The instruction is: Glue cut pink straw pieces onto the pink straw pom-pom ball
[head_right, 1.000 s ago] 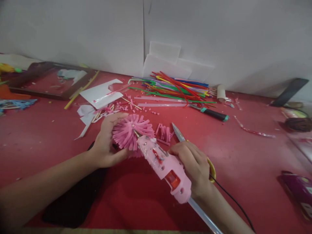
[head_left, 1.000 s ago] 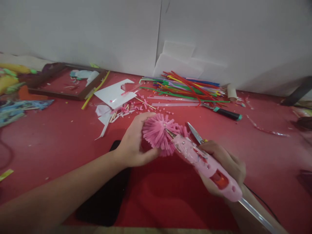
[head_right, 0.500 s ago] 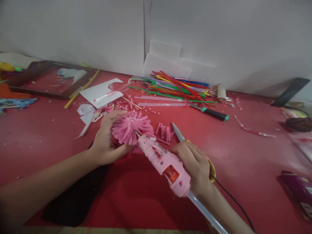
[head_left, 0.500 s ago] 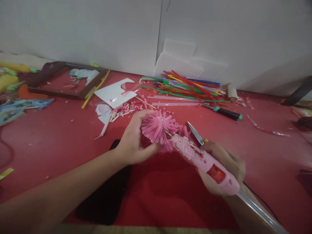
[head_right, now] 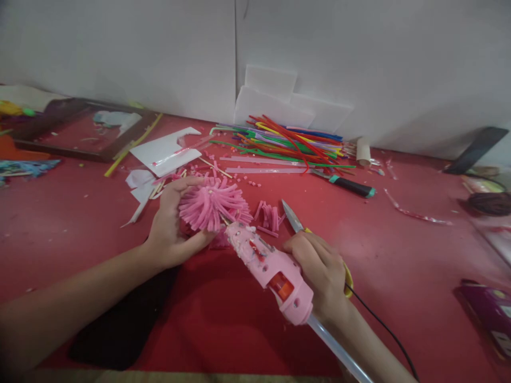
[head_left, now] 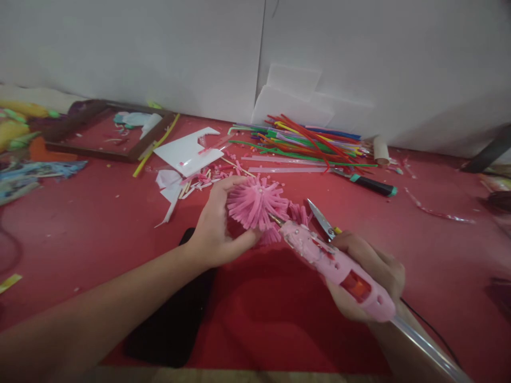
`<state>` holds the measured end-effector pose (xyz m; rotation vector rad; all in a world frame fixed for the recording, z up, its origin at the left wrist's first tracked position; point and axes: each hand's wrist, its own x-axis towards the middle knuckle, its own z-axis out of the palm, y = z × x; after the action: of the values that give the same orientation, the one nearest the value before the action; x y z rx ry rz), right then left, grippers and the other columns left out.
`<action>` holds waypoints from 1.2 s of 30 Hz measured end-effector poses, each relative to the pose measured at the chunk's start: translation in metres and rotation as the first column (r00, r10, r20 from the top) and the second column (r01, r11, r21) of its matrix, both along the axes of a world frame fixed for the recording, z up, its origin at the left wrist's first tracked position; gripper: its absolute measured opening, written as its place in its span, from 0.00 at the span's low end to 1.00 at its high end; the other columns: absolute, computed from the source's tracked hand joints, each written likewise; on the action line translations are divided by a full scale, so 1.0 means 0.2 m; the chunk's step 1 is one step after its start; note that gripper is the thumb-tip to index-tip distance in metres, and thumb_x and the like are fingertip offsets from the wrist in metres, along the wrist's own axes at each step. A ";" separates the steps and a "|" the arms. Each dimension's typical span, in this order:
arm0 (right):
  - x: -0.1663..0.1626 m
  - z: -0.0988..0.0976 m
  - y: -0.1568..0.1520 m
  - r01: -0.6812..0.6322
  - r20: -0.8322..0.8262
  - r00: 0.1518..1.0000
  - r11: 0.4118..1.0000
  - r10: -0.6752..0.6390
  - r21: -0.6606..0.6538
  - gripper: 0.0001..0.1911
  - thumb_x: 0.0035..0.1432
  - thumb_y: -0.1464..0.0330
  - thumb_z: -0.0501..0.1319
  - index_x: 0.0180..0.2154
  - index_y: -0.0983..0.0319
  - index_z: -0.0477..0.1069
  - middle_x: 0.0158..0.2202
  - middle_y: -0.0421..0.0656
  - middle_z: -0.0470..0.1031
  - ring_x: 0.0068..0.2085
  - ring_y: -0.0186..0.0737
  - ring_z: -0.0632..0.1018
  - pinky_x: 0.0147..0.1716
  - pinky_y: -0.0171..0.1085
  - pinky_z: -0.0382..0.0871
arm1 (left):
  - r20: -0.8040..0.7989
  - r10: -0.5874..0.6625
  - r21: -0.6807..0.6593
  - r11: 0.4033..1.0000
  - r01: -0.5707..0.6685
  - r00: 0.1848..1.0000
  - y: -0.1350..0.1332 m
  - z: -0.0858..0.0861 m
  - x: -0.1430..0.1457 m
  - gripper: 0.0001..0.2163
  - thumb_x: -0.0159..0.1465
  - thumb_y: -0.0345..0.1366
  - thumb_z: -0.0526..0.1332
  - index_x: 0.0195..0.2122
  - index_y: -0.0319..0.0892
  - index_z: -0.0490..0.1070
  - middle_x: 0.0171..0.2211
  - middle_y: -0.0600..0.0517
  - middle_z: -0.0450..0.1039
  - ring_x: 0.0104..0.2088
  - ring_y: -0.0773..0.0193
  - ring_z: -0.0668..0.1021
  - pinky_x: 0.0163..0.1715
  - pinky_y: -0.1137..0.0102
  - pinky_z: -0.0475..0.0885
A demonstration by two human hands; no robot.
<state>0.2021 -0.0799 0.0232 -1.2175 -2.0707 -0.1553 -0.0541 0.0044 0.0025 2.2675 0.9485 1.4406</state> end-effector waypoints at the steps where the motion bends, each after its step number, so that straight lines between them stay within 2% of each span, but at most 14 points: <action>1: 0.00 0.00 0.00 0.000 -0.005 1.000 1.000 0.000 -0.007 0.05 0.58 0.72 0.58 0.31 0.57 0.63 0.21 0.35 0.65 0.18 0.30 0.61 0.19 0.34 0.58 | -0.003 0.002 -0.001 1.000 -0.002 1.000 0.00 0.00 0.00 0.32 0.53 0.35 0.68 0.59 0.45 0.59 0.53 0.44 0.66 0.52 0.50 0.74 0.53 0.55 0.73; 10: 0.00 0.00 0.00 0.010 0.007 1.000 1.000 -0.010 0.004 0.07 0.55 0.73 0.59 0.31 0.57 0.62 0.20 0.34 0.62 0.19 0.31 0.60 0.20 0.34 0.56 | -0.033 0.029 0.011 1.000 -0.029 0.999 0.00 0.02 -0.01 0.30 0.54 0.35 0.67 0.58 0.45 0.60 0.52 0.43 0.66 0.50 0.49 0.74 0.51 0.52 0.74; 15: 0.01 0.00 0.00 0.012 0.024 1.000 1.000 -0.013 0.018 0.07 0.55 0.71 0.61 0.30 0.57 0.62 0.20 0.34 0.62 0.19 0.31 0.59 0.20 0.34 0.55 | -0.034 0.037 0.019 0.999 -0.036 0.999 0.01 0.01 -0.01 0.30 0.54 0.34 0.66 0.58 0.45 0.59 0.50 0.44 0.66 0.51 0.50 0.74 0.51 0.54 0.74; 18: 0.01 0.01 0.00 0.012 0.036 0.999 1.000 -0.013 0.021 0.06 0.56 0.72 0.59 0.30 0.57 0.62 0.20 0.35 0.63 0.19 0.32 0.61 0.20 0.34 0.55 | -0.008 0.048 0.026 0.999 -0.047 0.999 0.01 -0.01 -0.01 0.32 0.54 0.36 0.67 0.59 0.45 0.57 0.52 0.43 0.64 0.53 0.49 0.73 0.54 0.52 0.73; 21: 0.03 0.03 0.02 -0.027 0.053 0.998 0.999 0.029 -0.035 0.04 0.56 0.69 0.59 0.31 0.58 0.63 0.21 0.36 0.65 0.19 0.32 0.64 0.20 0.34 0.57 | 0.028 0.055 -0.013 0.998 -0.055 0.998 0.01 -0.02 0.00 0.34 0.54 0.37 0.68 0.59 0.45 0.54 0.53 0.43 0.63 0.53 0.50 0.73 0.53 0.53 0.74; 25: 0.14 0.05 0.05 -0.083 0.098 0.991 0.995 0.088 -0.052 0.05 0.57 0.66 0.59 0.37 0.59 0.68 0.25 0.40 0.73 0.24 0.37 0.72 0.25 0.35 0.63 | 0.053 0.148 -0.044 0.988 -0.146 0.987 0.01 -0.02 0.01 0.32 0.54 0.36 0.67 0.58 0.45 0.55 0.52 0.45 0.64 0.50 0.54 0.75 0.50 0.57 0.75; 27: 0.21 0.05 0.07 -0.006 0.119 0.993 0.999 0.011 -0.048 0.09 0.56 0.66 0.59 0.41 0.58 0.70 0.31 0.43 0.78 0.29 0.41 0.76 0.29 0.37 0.66 | 0.071 0.180 -0.035 0.983 -0.178 0.981 0.02 -0.02 0.01 0.31 0.55 0.36 0.67 0.58 0.45 0.56 0.50 0.47 0.65 0.48 0.56 0.75 0.48 0.59 0.76; 29: 0.28 0.03 0.09 0.181 0.195 0.969 0.976 -0.155 -0.124 0.14 0.55 0.66 0.58 0.45 0.58 0.70 0.37 0.46 0.80 0.33 0.45 0.78 0.33 0.41 0.68 | 0.078 0.185 -0.043 0.982 -0.182 0.980 0.02 -0.02 0.01 0.30 0.55 0.37 0.67 0.57 0.46 0.57 0.49 0.47 0.65 0.47 0.55 0.76 0.48 0.58 0.76; 32: 0.38 -0.03 0.13 0.448 0.369 0.865 0.853 -0.340 -0.266 0.21 0.54 0.70 0.55 0.51 0.62 0.68 0.44 0.52 0.80 0.38 0.52 0.80 0.39 0.47 0.68 | 0.062 0.141 -0.036 0.990 -0.139 0.988 0.03 -0.03 0.00 0.31 0.55 0.37 0.67 0.58 0.45 0.57 0.51 0.45 0.65 0.49 0.52 0.75 0.51 0.55 0.75; 35: 0.52 -0.12 0.15 0.562 0.475 0.795 0.751 -0.376 -0.346 0.22 0.51 0.74 0.53 0.49 0.62 0.70 0.47 0.52 0.79 0.42 0.54 0.80 0.40 0.48 0.67 | 0.050 0.057 0.009 0.998 -0.057 0.997 0.03 -0.03 0.00 0.31 0.54 0.37 0.68 0.57 0.44 0.58 0.52 0.44 0.65 0.51 0.52 0.75 0.52 0.55 0.74; 36: 0.57 -0.14 0.15 0.577 0.485 0.786 0.736 -0.383 -0.355 0.22 0.50 0.75 0.53 0.48 0.61 0.71 0.46 0.52 0.79 0.42 0.53 0.80 0.39 0.47 0.67 | 0.053 0.031 0.013 0.999 -0.032 0.998 0.03 -0.04 0.00 0.30 0.54 0.37 0.68 0.57 0.44 0.58 0.52 0.44 0.64 0.52 0.52 0.75 0.52 0.55 0.74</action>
<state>0.3159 -0.0504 -0.0042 -2.2097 -2.1237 -0.1220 -0.0547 0.0108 -0.0050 2.2221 0.9650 1.5170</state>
